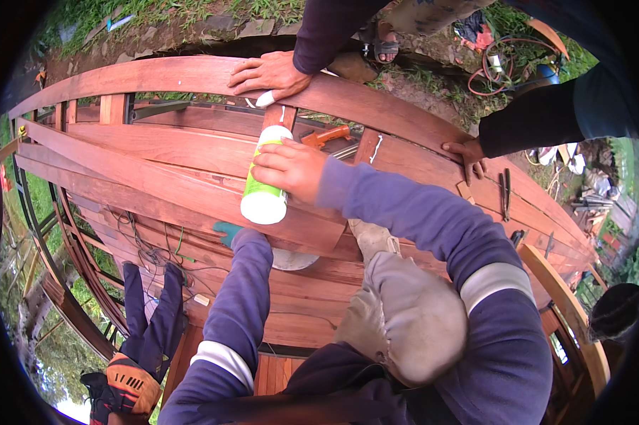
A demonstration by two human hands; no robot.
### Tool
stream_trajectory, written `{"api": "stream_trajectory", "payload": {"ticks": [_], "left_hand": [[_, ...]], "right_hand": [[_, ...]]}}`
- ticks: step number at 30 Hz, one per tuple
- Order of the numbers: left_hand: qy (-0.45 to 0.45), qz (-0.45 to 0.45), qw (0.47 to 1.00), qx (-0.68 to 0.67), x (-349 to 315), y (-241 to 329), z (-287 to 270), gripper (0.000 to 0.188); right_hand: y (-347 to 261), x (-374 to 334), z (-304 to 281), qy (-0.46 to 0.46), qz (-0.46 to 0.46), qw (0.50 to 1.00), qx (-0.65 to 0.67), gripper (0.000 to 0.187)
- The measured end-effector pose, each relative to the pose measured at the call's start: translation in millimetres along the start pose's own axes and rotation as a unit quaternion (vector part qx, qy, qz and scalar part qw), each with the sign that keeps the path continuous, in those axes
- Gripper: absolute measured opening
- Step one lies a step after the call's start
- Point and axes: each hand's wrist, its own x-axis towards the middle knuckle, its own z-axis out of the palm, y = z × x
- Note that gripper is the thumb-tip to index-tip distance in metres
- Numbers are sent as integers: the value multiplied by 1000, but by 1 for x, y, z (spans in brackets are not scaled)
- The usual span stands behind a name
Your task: The person applies glue from a bottle along the seams of wooden planks on a curved structure, then uses a putty knife to spread and smooth the glue. Another person assists by holding planks and working nearby.
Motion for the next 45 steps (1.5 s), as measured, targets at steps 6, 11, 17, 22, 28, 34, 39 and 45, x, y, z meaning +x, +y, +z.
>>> {"api": "stream_trajectory", "payload": {"ticks": [6,11,17,22,28,34,39,45], "left_hand": [[8,62,990,128,-16,8,-6,70],[-33,-43,994,-93,-14,13,-16,80],[-15,0,1000,17,-14,13,-14,79],[26,12,996,88,-20,16,-13,59],[58,-56,924,-374,-10,18,-8,73],[21,-189,872,-451,-29,40,-32,71],[26,-227,881,-415,-43,63,-56,71],[42,-218,867,-446,-39,57,-50,72]], "right_hand": [[-3,0,2,29,16,999,22,46],[-2,-3,2,49,22,997,57,56],[-2,-13,-2,42,30,996,70,54],[-4,-24,-3,43,8,995,88,54],[-5,-32,-9,92,50,982,159,62],[10,-24,-13,241,262,875,328,56],[40,-24,-24,271,327,848,316,47],[54,-22,-16,255,350,836,336,55]]}}
